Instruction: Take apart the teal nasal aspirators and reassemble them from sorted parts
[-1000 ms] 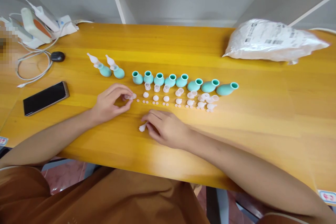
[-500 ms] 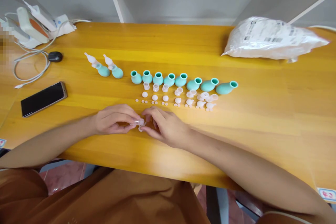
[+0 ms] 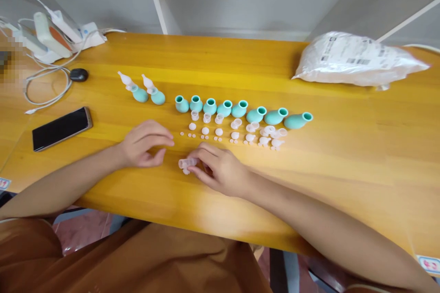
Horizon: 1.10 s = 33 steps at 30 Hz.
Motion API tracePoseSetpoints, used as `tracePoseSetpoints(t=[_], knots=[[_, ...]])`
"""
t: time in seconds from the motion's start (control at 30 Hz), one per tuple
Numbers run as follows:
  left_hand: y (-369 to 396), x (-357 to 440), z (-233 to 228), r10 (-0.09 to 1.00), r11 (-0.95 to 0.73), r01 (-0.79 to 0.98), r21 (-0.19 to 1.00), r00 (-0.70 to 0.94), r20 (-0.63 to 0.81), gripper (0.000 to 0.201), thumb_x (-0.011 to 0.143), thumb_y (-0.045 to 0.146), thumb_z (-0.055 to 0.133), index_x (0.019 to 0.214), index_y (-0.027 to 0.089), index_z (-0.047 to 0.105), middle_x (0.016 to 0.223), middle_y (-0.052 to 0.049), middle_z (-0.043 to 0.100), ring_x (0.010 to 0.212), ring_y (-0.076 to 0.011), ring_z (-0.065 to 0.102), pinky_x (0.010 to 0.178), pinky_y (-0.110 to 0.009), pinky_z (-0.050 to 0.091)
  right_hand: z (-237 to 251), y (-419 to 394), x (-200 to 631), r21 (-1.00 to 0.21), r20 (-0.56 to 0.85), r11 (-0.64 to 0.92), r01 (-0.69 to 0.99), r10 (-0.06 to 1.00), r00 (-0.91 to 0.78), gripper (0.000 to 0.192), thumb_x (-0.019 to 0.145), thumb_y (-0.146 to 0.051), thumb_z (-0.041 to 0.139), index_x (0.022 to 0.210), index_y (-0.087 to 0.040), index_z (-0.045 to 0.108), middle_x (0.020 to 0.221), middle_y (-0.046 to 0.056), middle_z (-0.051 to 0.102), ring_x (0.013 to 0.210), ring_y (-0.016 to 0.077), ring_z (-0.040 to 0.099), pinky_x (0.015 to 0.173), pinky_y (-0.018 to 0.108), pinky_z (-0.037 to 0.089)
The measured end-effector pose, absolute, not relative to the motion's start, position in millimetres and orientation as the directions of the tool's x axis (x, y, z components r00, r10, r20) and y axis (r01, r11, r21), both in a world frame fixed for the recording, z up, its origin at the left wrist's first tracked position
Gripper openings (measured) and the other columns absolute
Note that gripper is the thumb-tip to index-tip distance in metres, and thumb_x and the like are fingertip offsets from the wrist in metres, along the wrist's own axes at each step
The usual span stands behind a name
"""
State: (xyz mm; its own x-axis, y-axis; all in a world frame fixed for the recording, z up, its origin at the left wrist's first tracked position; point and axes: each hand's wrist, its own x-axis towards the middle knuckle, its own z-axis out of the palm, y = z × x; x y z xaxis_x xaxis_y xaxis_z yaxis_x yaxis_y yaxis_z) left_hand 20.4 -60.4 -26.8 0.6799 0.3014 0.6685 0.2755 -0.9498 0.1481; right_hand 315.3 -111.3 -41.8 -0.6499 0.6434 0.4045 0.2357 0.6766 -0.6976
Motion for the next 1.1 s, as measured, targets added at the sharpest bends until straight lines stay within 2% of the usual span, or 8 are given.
tracePoseSetpoints(t=[0.13, 0.23, 0.4, 0.57, 0.7, 0.77, 0.93, 1.1], knots=[[-39.3, 15.3, -31.9, 0.512, -0.846, 0.502, 0.180, 0.671, 0.537, 0.037, 0.107, 0.024, 0.067, 0.143, 0.023, 0.069, 0.119, -0.011, 0.073, 0.109, -0.0263, 0.070, 0.100, -0.044, 0.062, -43.3, -112.0, 315.2, -0.726, 0.398, 0.650, 0.224, 0.663, -0.634, 0.013, 0.110, -0.021, 0.066, 0.122, -0.022, 0.068, 0.102, 0.005, 0.069, 0.066, 0.0136, 0.061, 0.059, 0.028, 0.052], [-30.1, 15.8, -38.3, 0.545, -0.836, 0.506, 0.212, 0.725, 0.420, 0.036, 0.111, 0.036, 0.067, 0.144, 0.024, 0.072, 0.116, -0.010, 0.070, 0.106, -0.0250, 0.067, 0.097, -0.041, 0.060, -44.3, -111.6, 315.2, -0.739, 0.400, 0.640, 0.212, 0.669, -0.627, 0.012, 0.107, -0.020, 0.067, 0.119, -0.022, 0.068, 0.100, 0.005, 0.068, 0.067, 0.0135, 0.061, 0.060, 0.027, 0.052], [-31.5, 19.8, -38.9, 0.499, -0.866, 0.437, 0.242, 0.745, 0.442, 0.020, 0.112, 0.035, 0.066, 0.120, 0.022, 0.079, 0.106, -0.008, 0.071, 0.097, -0.0219, 0.066, 0.089, -0.035, 0.057, -43.4, -110.6, 314.1, -0.737, 0.413, 0.642, 0.209, 0.673, -0.614, 0.014, 0.106, -0.018, 0.066, 0.119, -0.021, 0.070, 0.097, 0.003, 0.067, 0.067, 0.0131, 0.060, 0.060, 0.027, 0.051], [-37.8, 23.9, -34.5, 0.485, -0.874, 0.394, 0.284, 0.739, 0.468, 0.011, 0.108, 0.027, 0.071, 0.103, 0.020, 0.077, 0.100, -0.007, 0.074, 0.093, -0.0213, 0.067, 0.088, -0.035, 0.056, -41.7, -109.8, 311.5, -0.750, 0.434, 0.637, 0.178, 0.677, -0.594, 0.014, 0.104, -0.017, 0.068, 0.116, -0.022, 0.071, 0.093, 0.003, 0.066, 0.068, 0.0143, 0.060, 0.061, 0.028, 0.050], [-40.4, 24.7, -33.0, 0.467, -0.884, 0.368, 0.290, 0.732, 0.496, 0.005, 0.103, 0.021, 0.072, 0.100, 0.019, 0.075, 0.097, -0.007, 0.074, 0.090, -0.0207, 0.067, 0.086, -0.034, 0.058, -42.9, -109.0, 310.9, -0.752, 0.444, 0.632, 0.189, 0.697, -0.564, 0.004, 0.104, -0.020, 0.072, 0.106, -0.022, 0.069, 0.086, 0.001, 0.065, 0.065, 0.0140, 0.057, 0.061, 0.028, 0.047], [-42.3, 25.0, -31.1, 0.458, -0.888, 0.347, 0.301, 0.715, 0.528, 0.003, 0.101, 0.018, 0.072, 0.101, 0.019, 0.075, 0.096, -0.007, 0.074, 0.088, -0.0196, 0.068, 0.083, -0.033, 0.058, -43.8, -108.2, 311.2, -0.761, 0.435, 0.615, 0.206, 0.719, -0.542, 0.008, 0.104, -0.023, 0.074, 0.100, -0.022, 0.067, 0.082, 0.000, 0.064, 0.063, 0.0133, 0.056, 0.060, 0.028, 0.046], [-55.5, 31.1, -23.8, 0.415, -0.908, 0.242, 0.342, 0.627, 0.659, 0.013, 0.096, 0.014, 0.077, 0.107, 0.021, 0.074, 0.096, -0.006, 0.076, 0.084, -0.0177, 0.071, 0.079, -0.031, 0.061, -43.7, -105.3, 310.6, -0.788, 0.417, 0.574, 0.224, 0.764, -0.492, 0.014, 0.107, -0.027, 0.073, 0.096, -0.022, 0.066, 0.080, -0.002, 0.064, 0.061, 0.0112, 0.055, 0.057, 0.025, 0.043], [-76.1, 43.5, -23.6, 0.358, -0.932, 0.162, 0.325, 0.553, 0.752, 0.024, 0.093, 0.014, 0.084, 0.113, 0.021, 0.073, 0.093, -0.006, 0.078, 0.079, -0.0175, 0.074, 0.074, -0.031, 0.063, -41.1, -104.5, 310.0, -0.801, 0.398, 0.555, 0.223, 0.773, -0.494, 0.014, 0.110, -0.029, 0.070, 0.099, -0.021, 0.070, 0.078, -0.002, 0.065, 0.060, 0.0103, 0.053, 0.057, 0.024, 0.042]])
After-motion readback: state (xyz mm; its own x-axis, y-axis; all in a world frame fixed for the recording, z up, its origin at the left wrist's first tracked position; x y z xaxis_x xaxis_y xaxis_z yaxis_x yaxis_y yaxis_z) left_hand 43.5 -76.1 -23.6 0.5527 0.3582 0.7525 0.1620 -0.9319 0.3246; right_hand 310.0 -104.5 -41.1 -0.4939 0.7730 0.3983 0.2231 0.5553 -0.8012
